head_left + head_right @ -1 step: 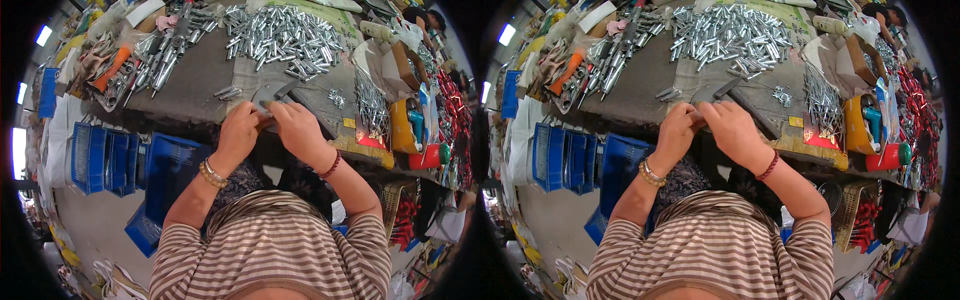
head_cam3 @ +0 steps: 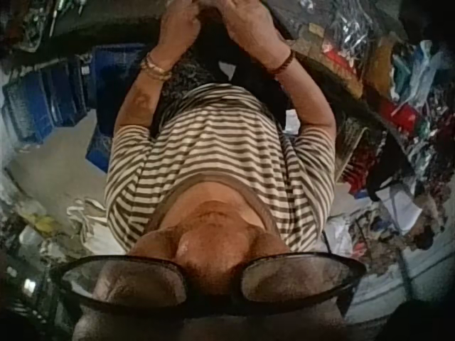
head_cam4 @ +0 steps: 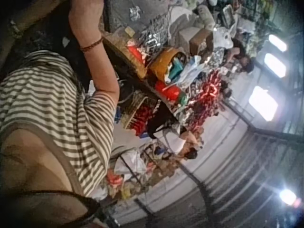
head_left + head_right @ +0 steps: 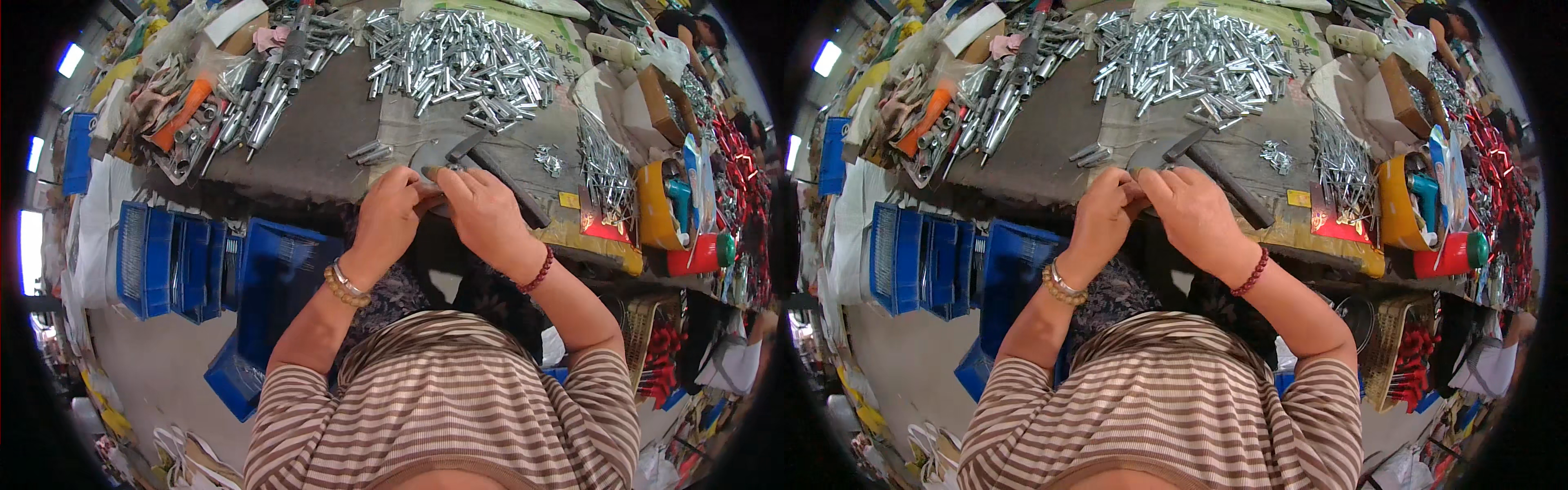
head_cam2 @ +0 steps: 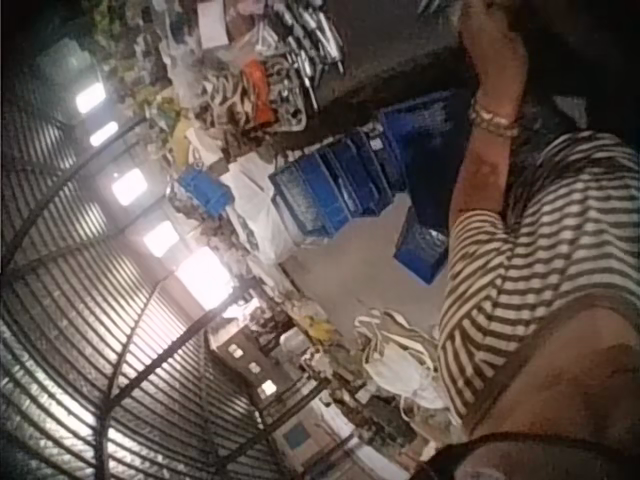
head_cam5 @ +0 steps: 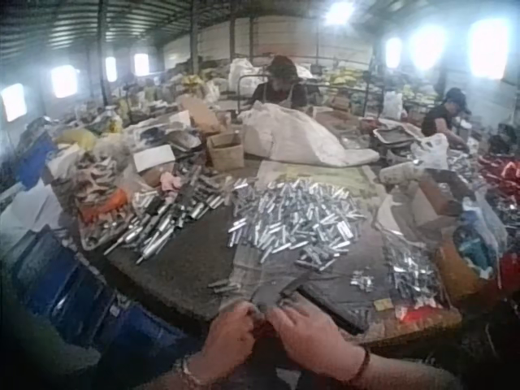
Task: Assembling small metal components by hammering pins into plates using a metal jig.
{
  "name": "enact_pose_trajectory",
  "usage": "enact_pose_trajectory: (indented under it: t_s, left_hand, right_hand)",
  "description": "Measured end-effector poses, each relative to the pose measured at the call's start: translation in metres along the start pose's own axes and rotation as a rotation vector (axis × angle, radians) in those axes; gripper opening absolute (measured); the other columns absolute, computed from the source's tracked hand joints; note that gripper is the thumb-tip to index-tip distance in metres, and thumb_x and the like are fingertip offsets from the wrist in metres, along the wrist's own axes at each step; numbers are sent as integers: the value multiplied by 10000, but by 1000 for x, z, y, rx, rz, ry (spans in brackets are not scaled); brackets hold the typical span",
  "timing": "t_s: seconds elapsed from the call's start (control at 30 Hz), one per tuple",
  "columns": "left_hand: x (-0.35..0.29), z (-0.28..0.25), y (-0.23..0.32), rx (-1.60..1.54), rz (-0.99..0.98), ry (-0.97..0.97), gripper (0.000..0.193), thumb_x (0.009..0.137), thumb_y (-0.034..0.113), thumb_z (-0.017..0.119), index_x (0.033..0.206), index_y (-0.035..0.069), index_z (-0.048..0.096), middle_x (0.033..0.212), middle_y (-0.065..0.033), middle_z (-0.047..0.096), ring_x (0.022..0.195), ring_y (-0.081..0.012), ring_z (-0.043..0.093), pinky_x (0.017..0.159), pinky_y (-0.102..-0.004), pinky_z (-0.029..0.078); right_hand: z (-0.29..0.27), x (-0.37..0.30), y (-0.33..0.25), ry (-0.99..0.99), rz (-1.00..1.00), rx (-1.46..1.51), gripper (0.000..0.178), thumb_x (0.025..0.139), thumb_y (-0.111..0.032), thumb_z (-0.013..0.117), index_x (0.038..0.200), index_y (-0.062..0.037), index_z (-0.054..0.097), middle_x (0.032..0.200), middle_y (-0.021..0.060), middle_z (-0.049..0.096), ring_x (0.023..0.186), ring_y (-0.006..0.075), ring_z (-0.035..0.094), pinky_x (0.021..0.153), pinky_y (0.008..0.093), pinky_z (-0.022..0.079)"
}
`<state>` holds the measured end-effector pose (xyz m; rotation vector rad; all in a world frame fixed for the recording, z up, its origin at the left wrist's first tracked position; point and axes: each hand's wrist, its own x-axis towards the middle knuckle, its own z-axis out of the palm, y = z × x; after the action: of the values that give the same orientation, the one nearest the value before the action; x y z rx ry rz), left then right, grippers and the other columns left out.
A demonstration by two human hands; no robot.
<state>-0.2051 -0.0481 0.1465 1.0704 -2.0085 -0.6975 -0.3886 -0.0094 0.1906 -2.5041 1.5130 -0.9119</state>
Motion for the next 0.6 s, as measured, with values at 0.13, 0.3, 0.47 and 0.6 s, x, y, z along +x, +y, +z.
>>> enact_pose_trajectory:
  t_s: [0.13,0.3,0.47,0.6]
  left_hand:
    - [2,-2,-2,-132,43,-4,164,826,-23,674,958,34,753,948,-121,628,926,-329,643,816,-430,528]
    - [3,-7,4,-39,77,-24,87,855,59,755,940,47,764,923,-99,624,898,-313,642,790,-423,519]
    - [4,-8,2,-5,100,-34,118,875,48,764,991,26,760,910,-85,606,829,-251,628,735,-350,514]
    - [3,-6,-1,-24,88,-33,116,875,29,762,990,28,761,906,-79,603,821,-236,625,725,-339,506]
  right_hand:
    - [2,-7,4,0,35,1,481,836,-8,712,1296,-78,588,928,117,662,916,330,647,796,433,537]
    - [-23,-19,16,173,180,-109,411,806,-16,732,1206,-69,654,976,113,644,953,341,639,817,446,537]
    - [-32,-41,41,31,331,-183,364,824,-22,723,1183,-59,670,1073,136,640,978,359,640,825,455,537]
    - [-38,-53,22,134,409,81,343,848,-6,690,1188,-50,669,1086,133,638,902,378,671,760,453,549]
